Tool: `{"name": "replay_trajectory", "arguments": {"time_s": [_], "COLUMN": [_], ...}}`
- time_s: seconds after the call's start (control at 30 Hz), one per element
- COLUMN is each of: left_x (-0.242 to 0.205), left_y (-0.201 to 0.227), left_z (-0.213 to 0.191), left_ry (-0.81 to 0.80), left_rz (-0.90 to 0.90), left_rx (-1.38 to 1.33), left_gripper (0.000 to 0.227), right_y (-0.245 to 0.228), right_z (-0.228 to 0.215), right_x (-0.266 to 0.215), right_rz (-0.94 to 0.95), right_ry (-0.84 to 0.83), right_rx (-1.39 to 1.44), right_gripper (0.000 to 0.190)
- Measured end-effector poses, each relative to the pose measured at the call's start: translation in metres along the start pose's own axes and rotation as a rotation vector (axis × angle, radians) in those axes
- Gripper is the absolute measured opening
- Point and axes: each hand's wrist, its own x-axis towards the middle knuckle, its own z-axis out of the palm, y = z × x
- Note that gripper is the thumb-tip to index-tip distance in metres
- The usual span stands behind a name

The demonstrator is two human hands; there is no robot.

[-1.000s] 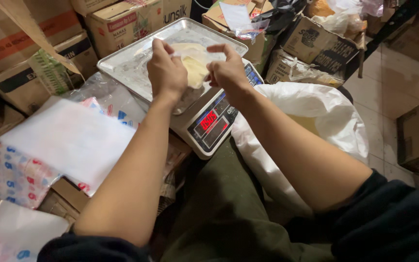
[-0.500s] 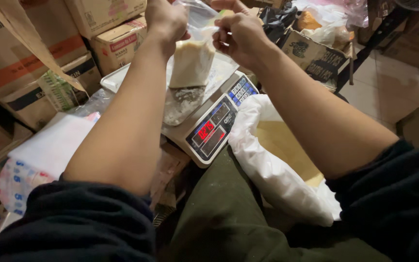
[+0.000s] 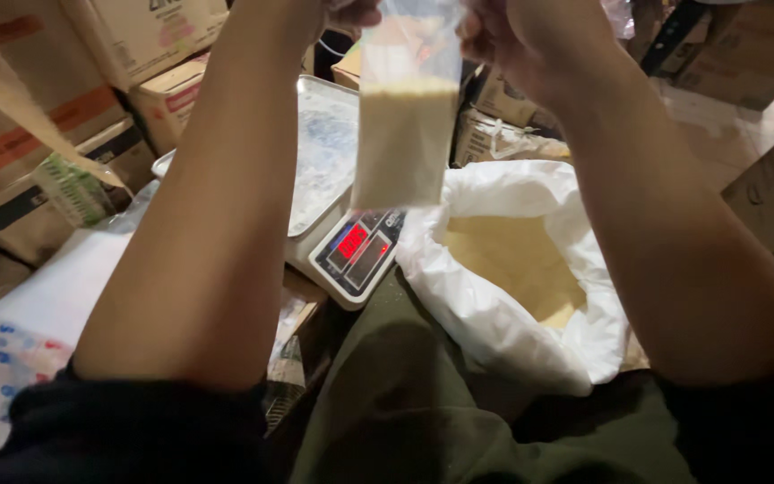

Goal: The person scoops a yellow powder from a large sack into small plastic bags using a blue scoop. They place each bag on a digital scale to check the weight, adding or removing powder as needed, then tie the bags closed and set them aside.

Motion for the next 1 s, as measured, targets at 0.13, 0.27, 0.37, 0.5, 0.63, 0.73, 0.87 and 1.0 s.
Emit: {"name": "replay_trajectory", "arguments": {"time_s": [0.13, 0.27, 0.37, 0.5, 0.63, 0.73, 0.87, 1.0], "left_x": [-0.04, -0.093, -0.108, -0.109, -0.111, -0.114, -0.121, -0.128], "left_y": [0.044, 0.061, 0.069, 0.07, 0.059, 0.05, 0.052, 0.075], "left_z": [0.032, 0.062, 0.071, 0.072, 0.077, 0.081, 0.081, 0.069], "left_ry": [-0.101, -0.068, -0.054, -0.038, -0.029, -0.059, -0.054, -0.019], "left_rz": [-0.14, -0.336, -0.373, -0.364, -0.373, -0.391, -0.356, -0.34], "left_rx": [0.195, 0.261, 0.294, 0.415, 0.434, 0.412, 0.363, 0.331], "left_gripper": [0.015, 0.013, 0.013, 0.01, 0.011, 0.012, 0.011, 0.016], "right_y": [-0.028, -0.024, -0.019, -0.023, -0.023, -0.019, -0.015, -0.035], "right_z": [0.011, 0.019, 0.021, 0.028, 0.04, 0.045, 0.048, 0.045], "right_x": [-0.058, -0.092, -0.1, -0.094, -0.084, -0.085, -0.09, -0.093], "right_rz": [0.191, 0.26, 0.273, 0.297, 0.446, 0.548, 0.408, 0.417], "right_ry": [0.165, -0.038, -0.047, -0.1, -0.102, -0.109, -0.247, -0.175], "right_rx": [-0.34, -0.349, -0.444, -0.755, -1.261, -1.408, -1.174, -1.002], "right_gripper": [0.018, 0.025, 0.022, 0.027, 0.017, 0.033, 0.023, 0.015]}}
